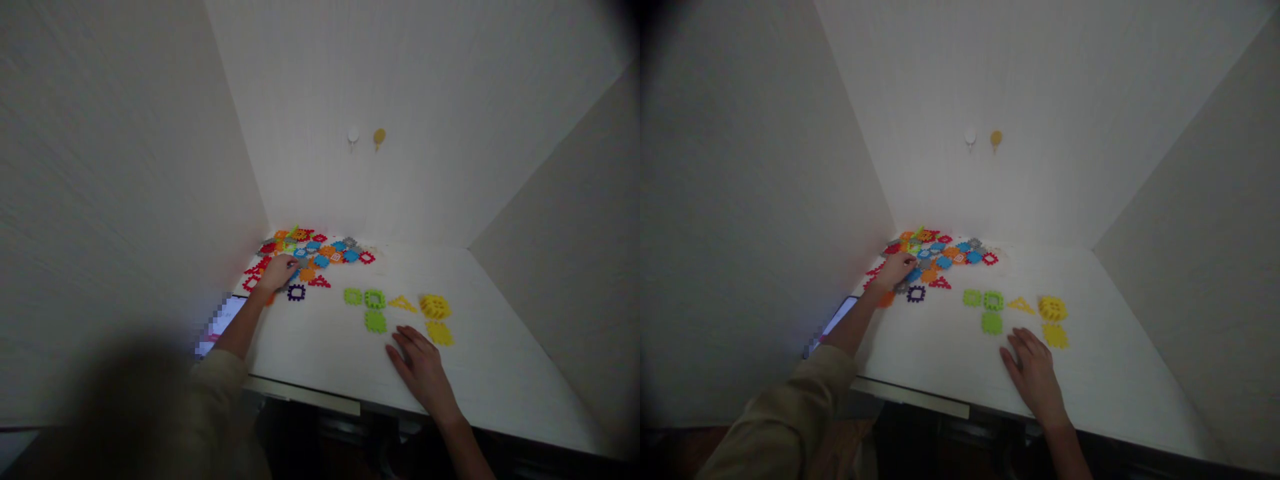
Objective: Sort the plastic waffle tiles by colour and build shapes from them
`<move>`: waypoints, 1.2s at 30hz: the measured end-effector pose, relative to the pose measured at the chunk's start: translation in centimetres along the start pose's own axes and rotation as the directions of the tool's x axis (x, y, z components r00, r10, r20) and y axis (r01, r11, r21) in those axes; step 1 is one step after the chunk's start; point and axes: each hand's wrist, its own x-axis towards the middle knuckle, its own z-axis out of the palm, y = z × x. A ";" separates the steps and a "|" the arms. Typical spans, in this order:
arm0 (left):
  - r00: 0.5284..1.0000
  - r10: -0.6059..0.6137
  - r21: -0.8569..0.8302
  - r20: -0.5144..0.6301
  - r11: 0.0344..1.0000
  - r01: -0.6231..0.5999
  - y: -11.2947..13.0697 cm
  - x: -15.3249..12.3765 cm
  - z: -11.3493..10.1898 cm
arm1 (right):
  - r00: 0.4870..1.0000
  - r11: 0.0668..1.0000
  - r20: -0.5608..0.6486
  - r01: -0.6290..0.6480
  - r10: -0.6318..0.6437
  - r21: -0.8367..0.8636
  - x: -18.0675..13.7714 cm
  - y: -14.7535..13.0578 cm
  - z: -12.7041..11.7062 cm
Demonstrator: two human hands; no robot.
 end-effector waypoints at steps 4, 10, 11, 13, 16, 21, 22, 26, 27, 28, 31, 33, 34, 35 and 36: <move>0.993 -0.089 0.199 0.084 0.978 0.071 -3.2 3.8 -0.2 | 1.000 1.000 0.003 -0.018 0.018 0.011 0.1 0.0 -0.1; 0.989 -0.084 0.288 0.125 0.957 0.045 -4.7 6.9 0.2 | 0.999 0.999 0.008 -0.036 0.036 0.011 0.3 -0.4 -0.4; 0.988 -0.079 0.297 0.135 0.954 0.036 -4.8 7.2 0.3 | 0.999 0.999 0.004 -0.039 0.038 0.008 0.3 -0.4 -0.5; 0.986 -0.077 0.315 0.150 0.949 0.026 -4.9 7.6 0.5 | 0.999 0.999 -0.001 -0.042 0.042 0.003 0.3 -0.5 -0.5; 0.982 -0.085 0.338 0.167 0.941 0.024 -5.1 8.0 0.7 | 0.999 0.999 0.004 -0.044 0.044 -0.001 0.3 -0.4 -0.4; 0.977 -0.099 0.364 0.191 0.931 0.023 -5.3 8.3 0.8 | 0.999 0.999 0.016 -0.042 0.042 -0.008 0.2 -0.1 -0.2; 0.976 -0.100 0.368 0.191 0.930 0.023 -5.2 8.3 0.8 | 0.999 0.999 0.017 -0.038 0.038 -0.008 0.2 -0.1 -0.2; 0.978 -0.095 0.375 0.188 0.927 0.018 -4.9 7.6 0.6 | 0.999 1.000 0.016 -0.028 0.028 -0.004 0.1 0.0 -0.2; 0.978 -0.090 0.374 0.187 0.927 0.014 -4.8 7.4 0.5 | 0.999 1.000 0.013 -0.030 0.030 -0.002 0.1 0.0 -0.2; 0.979 -0.083 0.372 0.186 0.928 0.008 -4.8 7.2 0.3 | 0.999 0.999 0.011 -0.033 0.033 0.000 0.1 0.0 -0.2; 0.981 -0.059 0.359 0.183 0.933 -0.011 -4.8 6.7 0.1 | 0.999 0.999 0.010 -0.035 0.035 0.003 0.1 0.0 -0.1; 0.981 -0.042 0.346 0.187 0.938 -0.026 -5.0 6.5 0.1 | 1.000 1.000 0.016 -0.027 0.027 0.008 0.1 0.1 0.0; 0.981 -0.033 0.338 0.190 0.941 -0.033 -5.1 6.5 0.1 | 1.000 1.000 0.017 -0.025 0.025 0.010 0.1 0.2 0.0; 0.981 -0.026 0.330 0.191 0.943 -0.039 -5.3 6.4 0.1 | 1.000 1.000 0.015 -0.025 0.025 0.010 0.1 0.3 0.1; 0.982 -0.019 0.322 0.190 0.946 -0.044 -5.5 6.4 0.1 | 1.000 1.000 0.013 -0.028 0.028 0.007 0.1 0.3 0.1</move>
